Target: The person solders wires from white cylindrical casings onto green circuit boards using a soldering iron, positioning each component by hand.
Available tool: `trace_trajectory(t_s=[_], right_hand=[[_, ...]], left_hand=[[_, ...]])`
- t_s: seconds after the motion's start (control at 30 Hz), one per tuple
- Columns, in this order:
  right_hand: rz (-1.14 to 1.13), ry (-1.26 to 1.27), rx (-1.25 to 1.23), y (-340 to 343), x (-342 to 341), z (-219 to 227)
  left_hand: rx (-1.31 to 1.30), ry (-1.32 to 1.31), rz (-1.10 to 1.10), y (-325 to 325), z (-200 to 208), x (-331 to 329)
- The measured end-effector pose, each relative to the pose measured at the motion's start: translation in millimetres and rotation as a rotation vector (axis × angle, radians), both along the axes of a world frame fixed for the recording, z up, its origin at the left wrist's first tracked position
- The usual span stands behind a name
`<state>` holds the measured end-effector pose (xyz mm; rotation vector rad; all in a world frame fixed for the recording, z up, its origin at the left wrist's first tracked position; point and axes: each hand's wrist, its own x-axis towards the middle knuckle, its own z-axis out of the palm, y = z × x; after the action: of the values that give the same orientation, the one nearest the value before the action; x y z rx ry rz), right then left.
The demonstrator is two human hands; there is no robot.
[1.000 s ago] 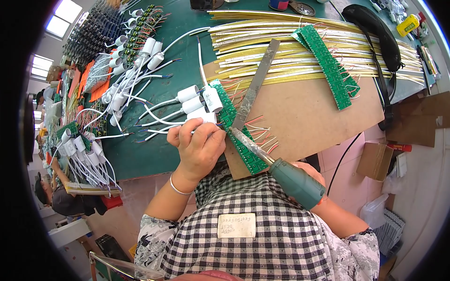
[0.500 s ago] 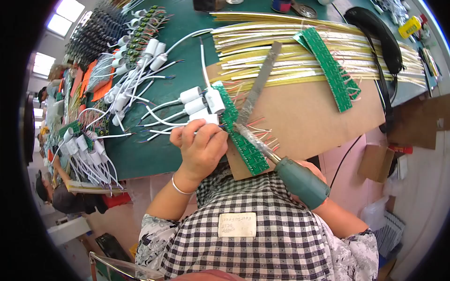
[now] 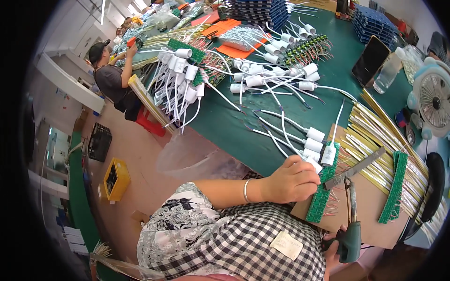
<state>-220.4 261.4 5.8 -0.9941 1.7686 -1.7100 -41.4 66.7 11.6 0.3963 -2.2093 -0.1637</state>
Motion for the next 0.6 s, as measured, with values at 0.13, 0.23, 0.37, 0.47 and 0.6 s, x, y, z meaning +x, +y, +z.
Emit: trace_trajectory(t_s=[0.13,0.23,0.37,0.47,0.6], right_hand=[[-0.035,-0.066,0.006,2.4,-4.1,-2.5],[-0.001,-0.153,0.038,6.0,-7.0,-8.2],[0.020,-0.212,-0.016,6.9,-7.6,-18.3],[-0.030,-0.239,-0.013,5.4,-4.1,-15.1],[-0.014,-0.208,-0.008,5.3,-2.4,-9.5]], left_hand=[[0.117,0.067,-0.086,11.9,-7.5,0.6],[0.214,-0.036,-0.088,13.7,-16.1,0.4],[0.304,-0.098,-0.069,11.3,-18.7,-3.1],[0.388,-0.152,-0.126,7.9,-11.2,0.8],[0.431,-0.180,-0.253,1.6,-6.7,8.2]])
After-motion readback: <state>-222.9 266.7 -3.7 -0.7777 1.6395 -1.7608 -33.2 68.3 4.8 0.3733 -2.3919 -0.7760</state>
